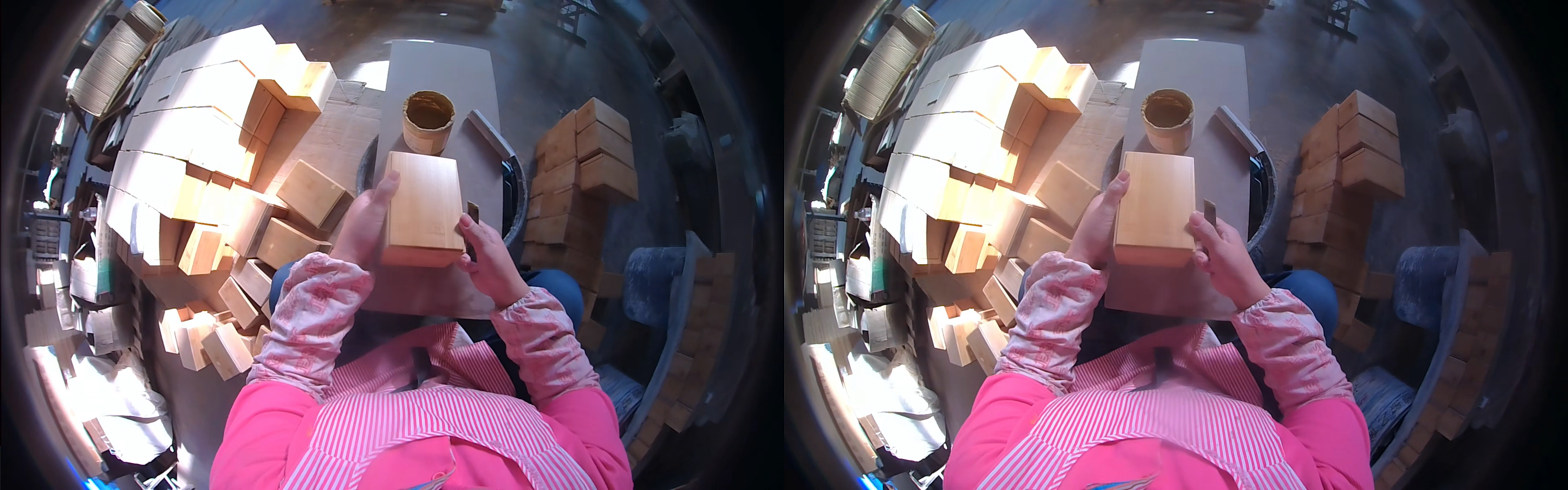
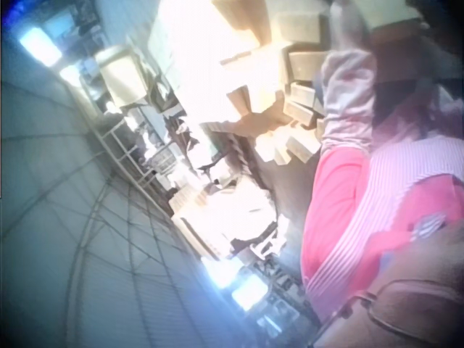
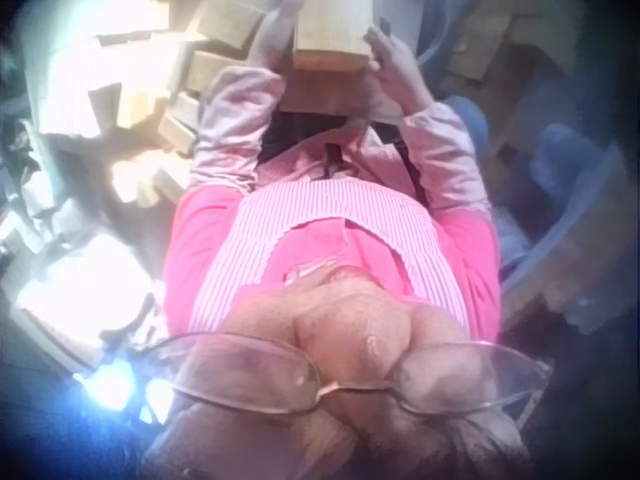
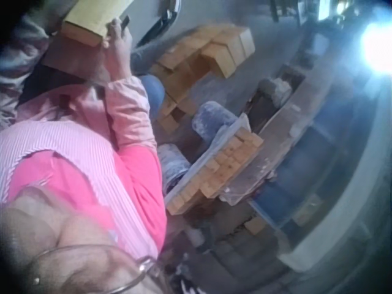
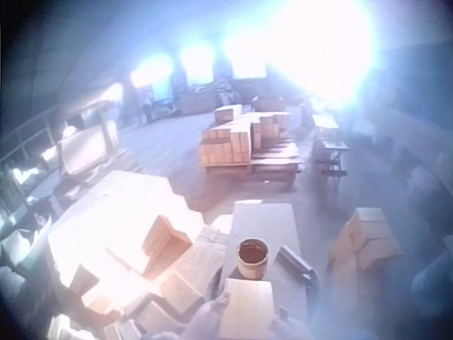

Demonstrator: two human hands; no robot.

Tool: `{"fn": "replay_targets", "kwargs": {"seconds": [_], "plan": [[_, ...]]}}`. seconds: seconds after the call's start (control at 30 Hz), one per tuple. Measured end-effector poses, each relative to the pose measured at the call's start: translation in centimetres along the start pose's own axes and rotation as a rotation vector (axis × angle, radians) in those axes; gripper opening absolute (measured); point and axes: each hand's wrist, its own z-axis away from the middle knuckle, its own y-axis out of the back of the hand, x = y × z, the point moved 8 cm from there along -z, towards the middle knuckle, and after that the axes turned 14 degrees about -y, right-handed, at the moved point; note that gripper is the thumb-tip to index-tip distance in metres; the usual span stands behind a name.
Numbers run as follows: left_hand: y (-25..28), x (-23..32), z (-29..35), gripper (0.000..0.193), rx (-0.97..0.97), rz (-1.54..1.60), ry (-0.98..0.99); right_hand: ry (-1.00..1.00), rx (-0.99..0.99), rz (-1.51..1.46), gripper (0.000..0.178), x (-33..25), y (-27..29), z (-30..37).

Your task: The person repeatedly picks up small wooden blocks, applies a substance from a container using a small tool, and places the blocks into a stack. The person handles the blocks one at a time, rotating them to apply the substance to edges before stacking them.

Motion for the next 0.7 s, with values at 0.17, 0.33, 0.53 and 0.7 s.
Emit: {"fn": "replay_targets", "kwargs": {"seconds": [0.17,0.33,0.53,0.7], "plan": [[1.4,-1.2,-0.8,0.061,-0.010,-0.121,0.005,-0.009,0.016,-0.031,0.033,0.1,0.0,0.0],[1.9,-1.9,-1.2,0.060,-0.021,-0.136,-0.004,-0.028,-0.028,-0.031,0.033,0.2,-0.1,0.1],[1.3,-1.1,-0.6,0.065,-0.035,-0.180,-0.006,-0.012,-0.024,0.000,0.035,0.2,0.2,0.3],[0.2,-0.3,-0.5,0.074,-0.070,-0.150,-0.060,-0.020,-0.066,-0.046,0.035,0.2,0.2,0.3]]}}
